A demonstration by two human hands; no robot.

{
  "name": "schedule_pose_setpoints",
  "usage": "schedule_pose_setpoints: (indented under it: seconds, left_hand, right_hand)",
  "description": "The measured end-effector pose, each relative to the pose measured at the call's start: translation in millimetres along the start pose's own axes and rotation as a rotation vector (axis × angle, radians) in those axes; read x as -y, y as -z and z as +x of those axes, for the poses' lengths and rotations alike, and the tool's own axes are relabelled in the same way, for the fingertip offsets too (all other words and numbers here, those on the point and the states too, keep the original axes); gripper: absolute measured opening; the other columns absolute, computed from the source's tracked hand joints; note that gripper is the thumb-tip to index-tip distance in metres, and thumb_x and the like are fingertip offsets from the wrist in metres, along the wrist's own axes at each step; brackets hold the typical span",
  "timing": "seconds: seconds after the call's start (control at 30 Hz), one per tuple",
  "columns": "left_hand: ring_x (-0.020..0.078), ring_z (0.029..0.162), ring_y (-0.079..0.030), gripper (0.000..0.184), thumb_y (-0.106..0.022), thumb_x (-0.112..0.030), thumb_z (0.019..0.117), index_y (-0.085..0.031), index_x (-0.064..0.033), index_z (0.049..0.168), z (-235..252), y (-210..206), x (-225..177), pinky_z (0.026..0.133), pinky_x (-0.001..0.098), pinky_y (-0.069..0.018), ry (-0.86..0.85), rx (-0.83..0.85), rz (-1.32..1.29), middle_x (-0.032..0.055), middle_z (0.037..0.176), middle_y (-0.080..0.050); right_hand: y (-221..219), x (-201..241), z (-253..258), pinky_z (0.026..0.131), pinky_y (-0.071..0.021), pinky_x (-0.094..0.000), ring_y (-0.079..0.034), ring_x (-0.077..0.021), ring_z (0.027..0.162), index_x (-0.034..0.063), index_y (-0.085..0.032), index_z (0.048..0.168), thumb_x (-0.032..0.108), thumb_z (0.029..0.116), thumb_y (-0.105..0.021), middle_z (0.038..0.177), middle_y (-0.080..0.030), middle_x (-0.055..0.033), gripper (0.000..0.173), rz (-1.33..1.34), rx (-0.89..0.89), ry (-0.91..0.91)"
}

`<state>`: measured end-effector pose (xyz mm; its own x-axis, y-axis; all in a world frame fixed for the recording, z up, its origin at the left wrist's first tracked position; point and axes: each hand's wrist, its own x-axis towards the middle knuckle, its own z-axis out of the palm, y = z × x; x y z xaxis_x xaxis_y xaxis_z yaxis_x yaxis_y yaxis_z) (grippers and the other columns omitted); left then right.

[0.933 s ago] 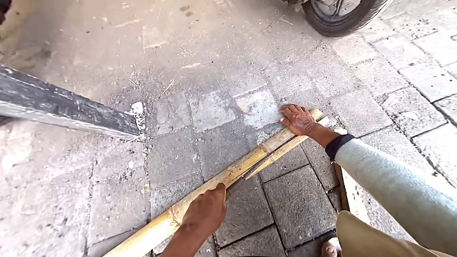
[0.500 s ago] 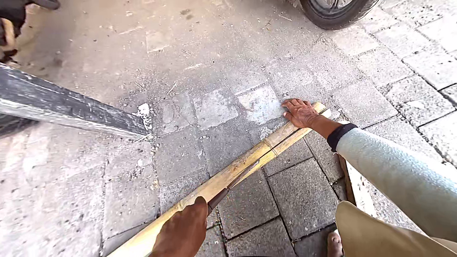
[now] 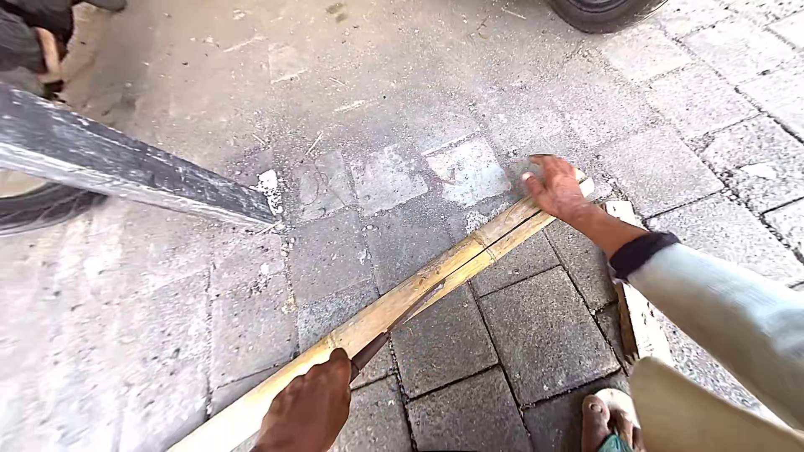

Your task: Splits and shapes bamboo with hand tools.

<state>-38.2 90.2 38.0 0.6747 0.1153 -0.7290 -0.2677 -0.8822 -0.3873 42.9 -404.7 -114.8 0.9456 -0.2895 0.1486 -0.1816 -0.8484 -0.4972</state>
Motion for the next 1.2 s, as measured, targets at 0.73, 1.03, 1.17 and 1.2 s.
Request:
schedule_pose_setpoints:
  seconds: [0.73,1.03,1.17,1.2]
  left_hand:
    - [0.0298,0.066,-0.067,0.039,-0.07,-0.041,0.0956,-0.061,-0.0106,0.118,8.3,-11.0,74.0,0.064,0.0531,-0.0576,-0.551,0.264,-0.396,0.013,0.08,-0.066]
    - [0.0343,0.092,-0.074,0.074,-0.069,-0.019,0.0913,-0.037,-0.0289,0.157,-24.6,21.5,80.9,0.068,0.05,-0.0653,-0.713,0.596,-0.997,0.0132,0.148,-0.054]
    - [0.0481,0.122,-0.062,0.05,-0.061,-0.035,0.0974,-0.061,-0.009,0.14,-25.4,41.7,72.9,0.077,0.0577,-0.0634,-0.941,0.655,-1.391,0.0226,0.157,-0.044]
    - [0.0472,0.124,-0.06,0.052,-0.057,-0.045,0.0989,-0.066,-0.0063,0.132,-24.8,42.8,66.9,0.083,0.0568,-0.0619,-0.984,0.664,-1.475,0.0236,0.157,-0.043]
  right_hand:
    - [59.1,11.7,-304.0,0.098,-0.0483,-0.0627,-0.055,-0.045,0.126,0.0084,-0.063,0.136,0.042,0.0832,-0.077,0.142,-0.057,-0.0183,0.064,-0.326,0.108,-0.305]
    - [59.0,8.5,-312.3,0.103,-0.046,-0.0675,-0.05,-0.0534,0.13,0.0025,-0.049,0.147,0.028,0.0763,-0.088,0.144,-0.05,-0.0304,0.084,-0.214,0.017,-0.442]
    - [65.4,6.8,-304.7,0.097,-0.0483,-0.0697,-0.055,-0.054,0.123,0.0067,-0.04,0.154,0.034,0.0798,-0.087,0.137,-0.052,-0.0342,0.092,-0.151,0.138,-0.7]
    - [69.6,5.6,-301.3,0.096,-0.0487,-0.0697,-0.057,-0.052,0.122,0.0054,-0.041,0.153,0.032,0.0794,-0.087,0.137,-0.053,-0.033,0.091,-0.077,0.144,-0.741]
